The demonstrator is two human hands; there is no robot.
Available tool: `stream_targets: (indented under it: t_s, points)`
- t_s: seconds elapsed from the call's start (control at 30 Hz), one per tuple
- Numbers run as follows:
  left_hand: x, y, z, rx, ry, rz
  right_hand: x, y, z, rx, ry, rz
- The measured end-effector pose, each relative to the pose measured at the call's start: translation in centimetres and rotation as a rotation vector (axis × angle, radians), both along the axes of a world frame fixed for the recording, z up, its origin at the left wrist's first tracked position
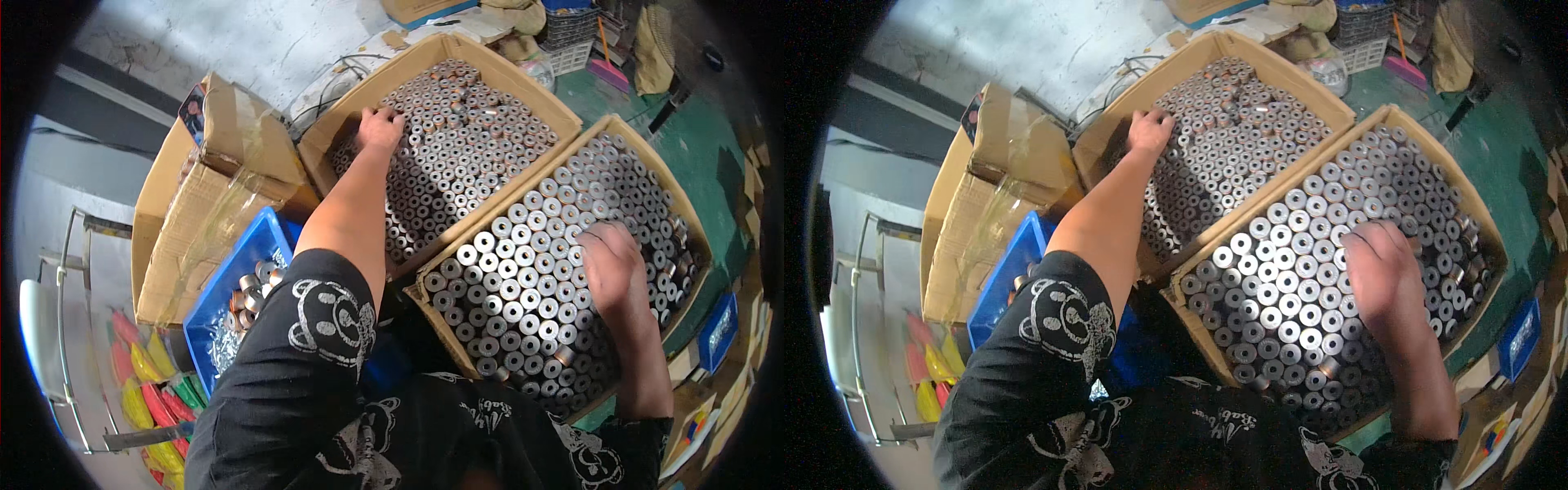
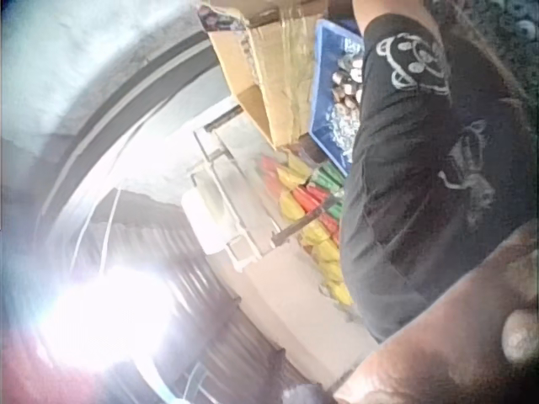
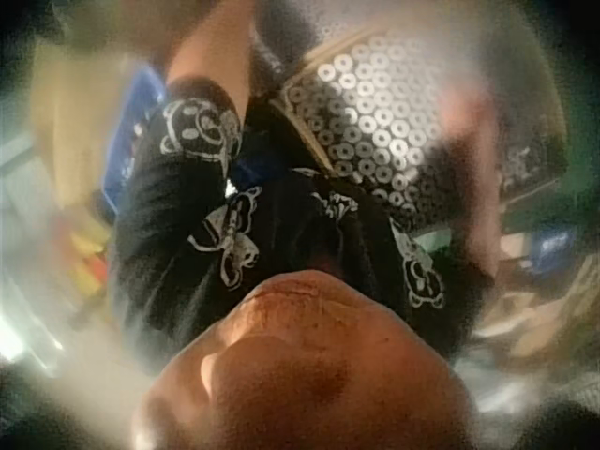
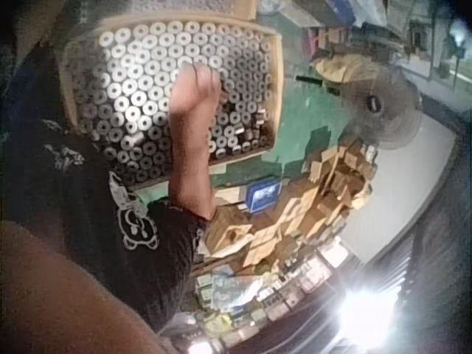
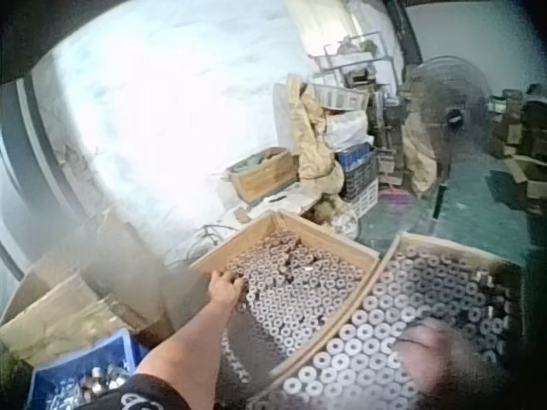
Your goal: The person transfers metal bushings between cardboard boxes and a blue plastic bin filled with screws, then arranges the bushings in rows inside the cardboard boxes by hand.
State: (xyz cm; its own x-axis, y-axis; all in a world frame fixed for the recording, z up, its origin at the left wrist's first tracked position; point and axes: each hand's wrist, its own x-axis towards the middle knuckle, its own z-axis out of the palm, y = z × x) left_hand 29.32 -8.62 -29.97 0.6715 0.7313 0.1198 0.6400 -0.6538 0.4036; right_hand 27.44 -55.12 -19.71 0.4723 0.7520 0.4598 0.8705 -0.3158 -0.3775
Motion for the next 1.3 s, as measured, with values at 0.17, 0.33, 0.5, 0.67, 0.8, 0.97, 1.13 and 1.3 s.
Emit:
stream_targets:
  t_s: [0.17,0.33,0.5,0.67,0.8,0.97,1.13,1.3]
  points:
    - [-1.6,-3.6,-0.3,0.199,0.007,-0.043,-0.4,-0.3,0.7,-0.005,0.057,-0.043]
    - [-2.3,-8.2,3.8,0.162,0.215,-0.045,-0.5,-1.1,0.2,-0.046,0.031,-0.112]
    - [-3.3,-7.9,1.7,0.232,0.315,-0.011,-0.4,-0.8,-0.3,-0.076,0.010,-0.101]
    - [-0.2,-8.5,4.0,0.233,0.360,-0.017,-0.4,-1.3,-0.5,-0.118,0.006,-0.089]
    - [3.7,-4.6,3.5,0.241,0.249,0.173,-0.5,-1.1,0.2,-0.085,0.022,-0.068]
    - [5.7,3.5,-0.6,-0.073,-0.059,0.290,-0.3,-0.2,0.6,-0.054,-0.048,-0.039]
    - [5.1,3.1,-2.7,-0.119,-0.198,0.220,-0.3,-0.4,0.1,-0.156,-0.010,-0.084]
    - [5.2,3.5,-3.3,0.111,-0.118,0.176,-0.5,-0.1,0.3,-0.140,-0.008,-0.052]
